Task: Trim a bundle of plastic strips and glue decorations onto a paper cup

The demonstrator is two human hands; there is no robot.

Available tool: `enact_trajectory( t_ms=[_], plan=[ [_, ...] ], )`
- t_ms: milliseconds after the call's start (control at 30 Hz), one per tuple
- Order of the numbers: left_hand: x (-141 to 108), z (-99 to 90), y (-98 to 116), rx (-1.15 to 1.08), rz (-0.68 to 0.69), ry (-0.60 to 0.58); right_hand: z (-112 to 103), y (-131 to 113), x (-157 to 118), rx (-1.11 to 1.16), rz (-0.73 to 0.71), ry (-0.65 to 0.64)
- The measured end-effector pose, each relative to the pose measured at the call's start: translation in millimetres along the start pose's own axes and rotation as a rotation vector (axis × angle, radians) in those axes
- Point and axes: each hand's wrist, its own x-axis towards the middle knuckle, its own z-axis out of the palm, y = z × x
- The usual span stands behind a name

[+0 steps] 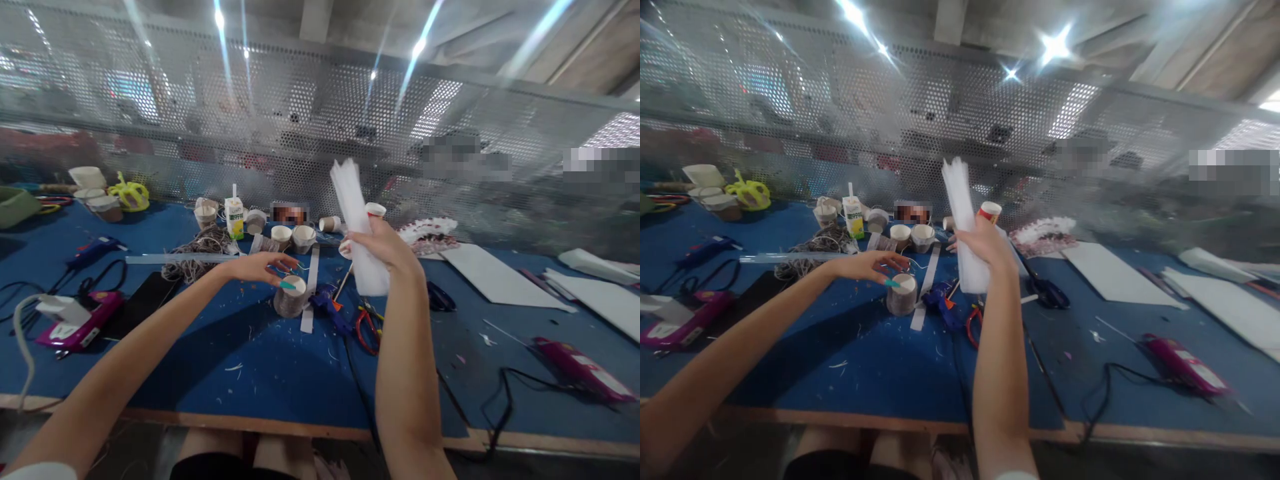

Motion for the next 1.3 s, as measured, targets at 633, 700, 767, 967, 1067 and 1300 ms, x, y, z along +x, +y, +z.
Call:
enact_trajectory(
  t_ms=[633, 700, 767, 967, 1067, 1300],
  plan=[
    [-8, -11.7, 23, -0.202, -0.021, 0.609, 67, -32, -19, 0.076, -0.192, -0.453],
    [-6, -8.9, 27, -0.224, -0.003, 0.658, 70, -32, -18, 0.088, -0.290, -0.374],
    [-5, -7.5, 30, -0.247, 0.015, 0.686, 76, -32, -18, 0.124, -0.329, -0.303],
    [-8, -9.4, 41, -0.127, 0.001, 0.671, 84, -32, -17, 0.158, -0.286, -0.197],
    [-15, -14.2, 50, -0.008, 0.022, 0.628, 73, -29, -11, 0.071, -0.290, -0.046],
    [-26, -19.2, 59, 0.338, 0.087, 0.710, 63, -30, -11, 0.209, -0.024, -0.065]
  ],
)
